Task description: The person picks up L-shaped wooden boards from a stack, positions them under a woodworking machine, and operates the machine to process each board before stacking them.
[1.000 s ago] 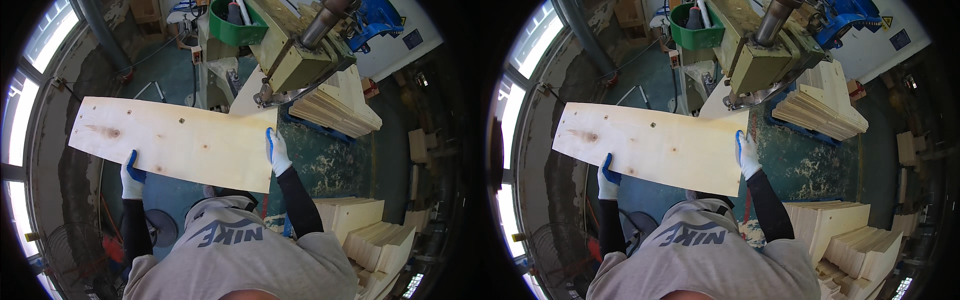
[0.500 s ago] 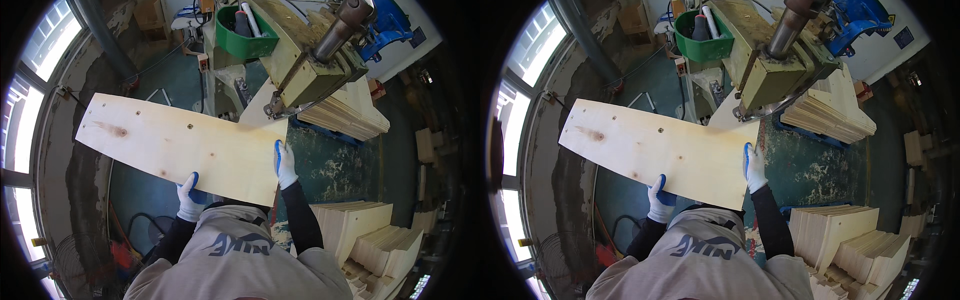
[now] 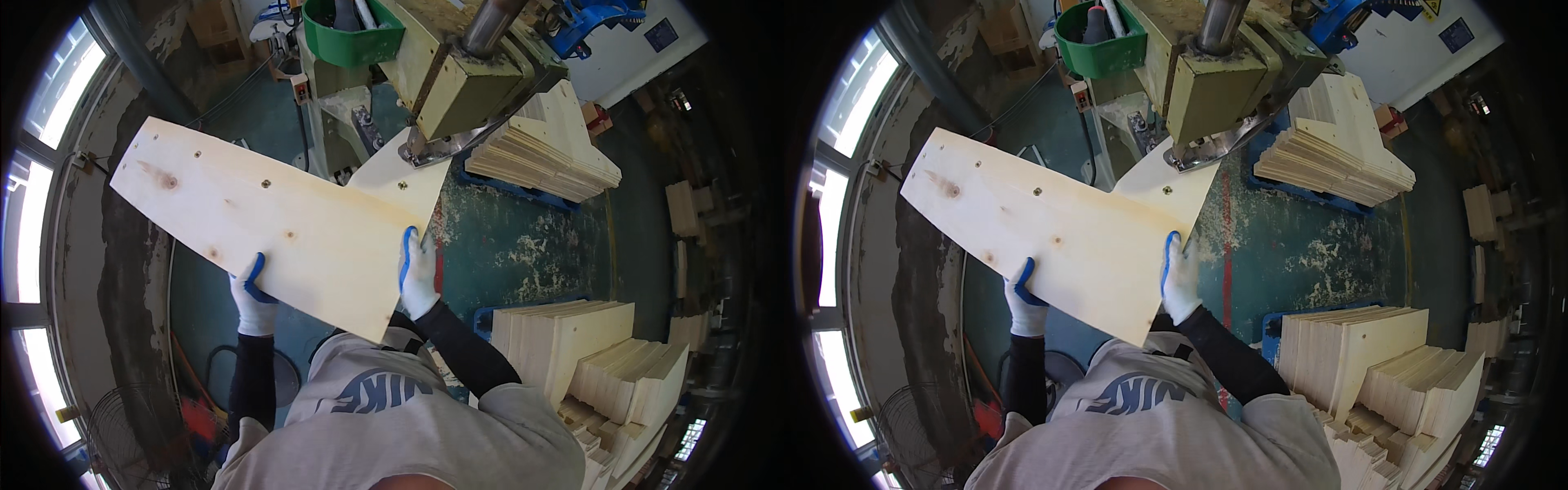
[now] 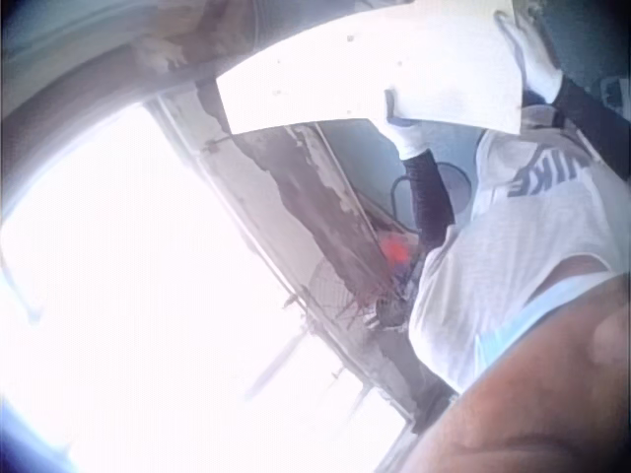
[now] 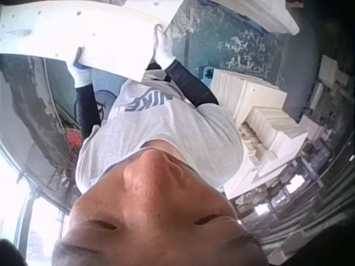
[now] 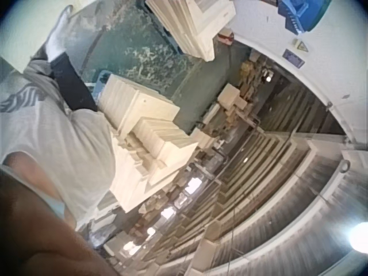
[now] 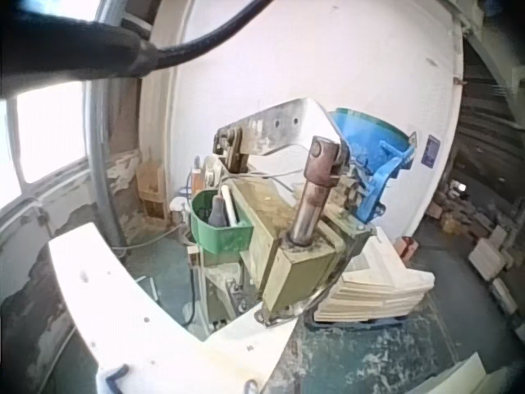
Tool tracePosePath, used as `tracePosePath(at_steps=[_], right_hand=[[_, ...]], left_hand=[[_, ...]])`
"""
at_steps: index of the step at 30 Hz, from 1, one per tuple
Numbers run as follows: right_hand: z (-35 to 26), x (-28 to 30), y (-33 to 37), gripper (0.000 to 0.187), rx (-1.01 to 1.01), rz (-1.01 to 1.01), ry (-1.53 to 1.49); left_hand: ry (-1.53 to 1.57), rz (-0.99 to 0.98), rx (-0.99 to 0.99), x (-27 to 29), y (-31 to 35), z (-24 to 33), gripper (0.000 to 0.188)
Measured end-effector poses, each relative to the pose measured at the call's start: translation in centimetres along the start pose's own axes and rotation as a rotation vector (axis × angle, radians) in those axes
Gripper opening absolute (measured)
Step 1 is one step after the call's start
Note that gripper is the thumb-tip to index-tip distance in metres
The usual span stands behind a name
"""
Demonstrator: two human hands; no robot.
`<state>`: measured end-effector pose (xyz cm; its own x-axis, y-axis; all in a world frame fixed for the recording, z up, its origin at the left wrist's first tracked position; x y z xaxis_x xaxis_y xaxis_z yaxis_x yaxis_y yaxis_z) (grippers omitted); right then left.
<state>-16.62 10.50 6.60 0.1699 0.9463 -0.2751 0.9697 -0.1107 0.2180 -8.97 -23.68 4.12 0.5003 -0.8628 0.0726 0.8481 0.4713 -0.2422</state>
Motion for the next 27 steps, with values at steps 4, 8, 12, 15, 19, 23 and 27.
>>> tracePosePath(at_steps=[4,8,12,15,19,23,27], right_hand=[[0.8,-3.7,3.7,0.052,-0.211,-0.228,-0.266],[1.0,-3.8,-1.0,0.047,-0.161,-0.246,-0.225],[1.6,-3.9,-3.8,0.039,-0.109,-0.241,-0.138],[1.3,-3.9,-5.4,0.033,-0.113,-0.246,-0.069],[2.1,-3.8,-5.8,0.034,-0.165,-0.243,0.049],[2.7,-4.0,-5.3,0.04,-0.148,-0.268,0.016],[2.8,-4.7,-5.3,0.043,-0.133,-0.313,-0.022]], left_hand=[[0.497,0.107,0.382,9.1,-1.4,1.0,0.052],[0.562,0.046,0.463,16.0,-0.5,1.6,0.062],[0.472,0.144,0.422,16.8,0.7,0.6,0.059],[0.383,0.138,0.442,16.6,0.5,-0.8,0.054],[0.409,0.147,0.492,16.4,-0.1,-1.6,0.048],[0.436,0.089,0.493,15.5,-1.1,-0.3,0.048],[0.413,0.134,0.511,17.0,-0.9,-2.0,0.049]])
Point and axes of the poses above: each hand's wrist, its own y-axis away from the middle knuckle, its own x-axis out of the back of the hand, z = x × y, the point moved 7 cm from there along -y, towards the middle knuckle, and after that the axes turned 6 degrees about -x, right-handed, at the moved point
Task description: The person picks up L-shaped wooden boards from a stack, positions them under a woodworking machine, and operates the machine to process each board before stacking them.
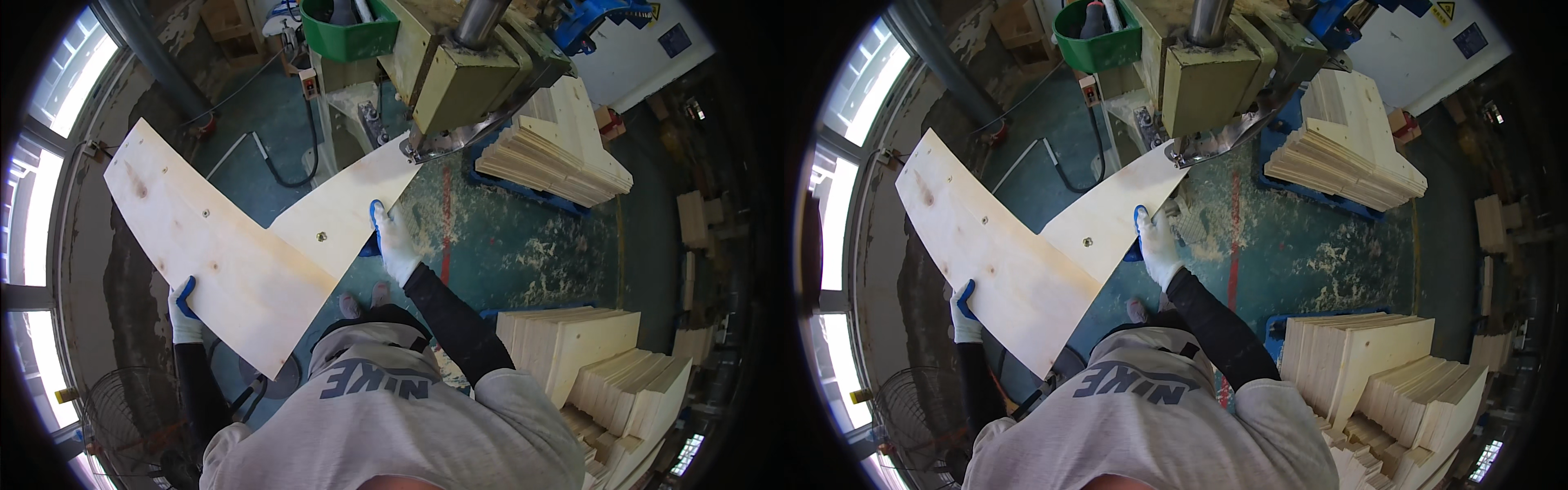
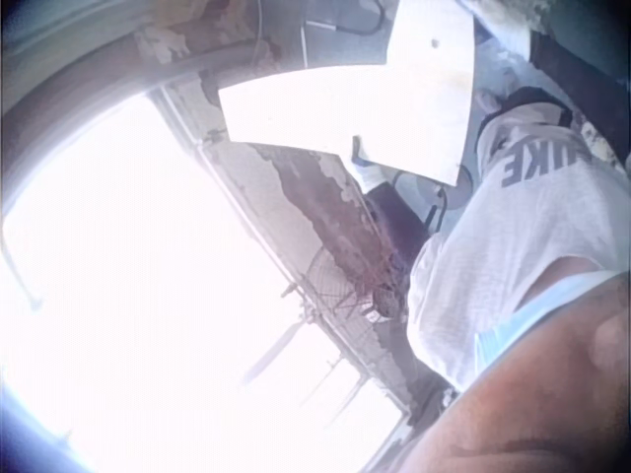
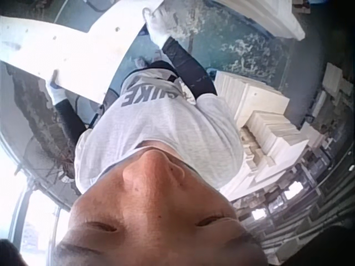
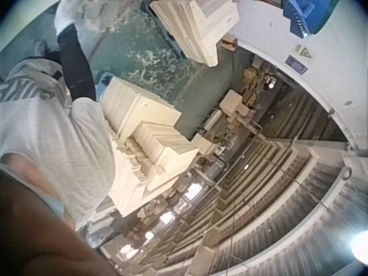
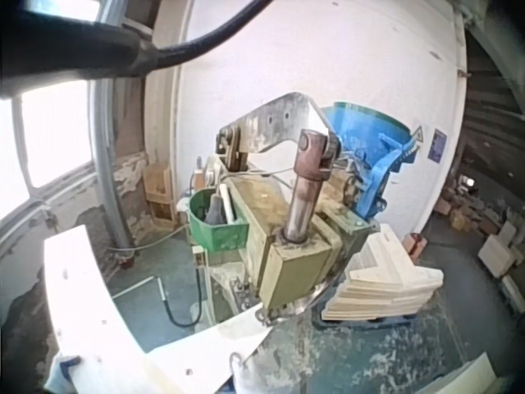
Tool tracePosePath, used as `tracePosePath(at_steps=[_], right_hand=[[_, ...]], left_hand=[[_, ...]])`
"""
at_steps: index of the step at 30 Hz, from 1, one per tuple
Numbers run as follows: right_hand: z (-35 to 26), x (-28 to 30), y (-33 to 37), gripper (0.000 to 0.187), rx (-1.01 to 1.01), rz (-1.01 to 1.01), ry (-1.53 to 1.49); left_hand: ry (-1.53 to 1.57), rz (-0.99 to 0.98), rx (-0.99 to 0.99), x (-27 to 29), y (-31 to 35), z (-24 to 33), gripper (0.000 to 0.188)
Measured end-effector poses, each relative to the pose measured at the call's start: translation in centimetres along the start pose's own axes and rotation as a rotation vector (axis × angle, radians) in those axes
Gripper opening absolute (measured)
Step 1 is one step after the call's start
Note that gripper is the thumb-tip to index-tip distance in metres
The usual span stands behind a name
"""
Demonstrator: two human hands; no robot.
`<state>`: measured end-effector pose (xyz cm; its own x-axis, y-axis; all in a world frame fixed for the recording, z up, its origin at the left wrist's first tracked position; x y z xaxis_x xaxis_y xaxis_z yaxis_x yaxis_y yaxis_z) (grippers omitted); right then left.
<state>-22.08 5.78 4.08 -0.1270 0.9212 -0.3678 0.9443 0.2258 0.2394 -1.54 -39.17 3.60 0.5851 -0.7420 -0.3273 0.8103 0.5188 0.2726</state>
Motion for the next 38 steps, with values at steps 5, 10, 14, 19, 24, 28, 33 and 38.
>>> tracePosePath(at_steps=[5,10,14,19,24,28,33,38], right_hand=[[-0.2,0.1,0.3,0.041,0.002,0.017,0.04],[-0.4,-0.3,0.4,0.038,0.023,0.043,0.085],[0.0,0.9,-0.3,0.039,-0.097,0.047,0.242],[-0.3,0.0,-0.4,0.041,0.016,0.061,0.126],[-1.5,-0.4,0.1,0.042,0.008,0.005,0.067],[-1.3,-0.3,1.6,0.037,-0.059,0.004,-0.088],[2.2,-1.1,10.5,0.036,-0.281,-0.137,-0.129],[1.4,9.1,11.0,0.041,-0.366,0.058,-0.215]], left_hand=[[-0.008,0.044,-0.037,-4.9,2.1,1.7,0.05],[0.086,0.059,-0.089,-5.8,1.6,2.4,0.049],[0.052,0.043,-0.113,-6.2,1.0,2.8,0.047],[0.06,0.106,-0.162,-4.9,-0.5,2.1,0.047],[0.075,0.125,-0.169,-7.2,2.2,3.1,0.045],[0.062,0.098,-0.068,-5.1,4.8,1.8,0.047],[0.048,0.022,0.143,-5.6,11.6,2.1,0.056],[0.015,-0.241,0.31,-6.5,8.0,-10.3,0.068]])
Point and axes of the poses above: each hand's wrist, its own y-axis away from the middle knuckle, its own x-axis out of the back of the hand, z = x × y, the point moved 7 cm from there along -y, towards the middle knuckle, and after that the axes turned 6 degrees about -x, right-handed, at the moved point
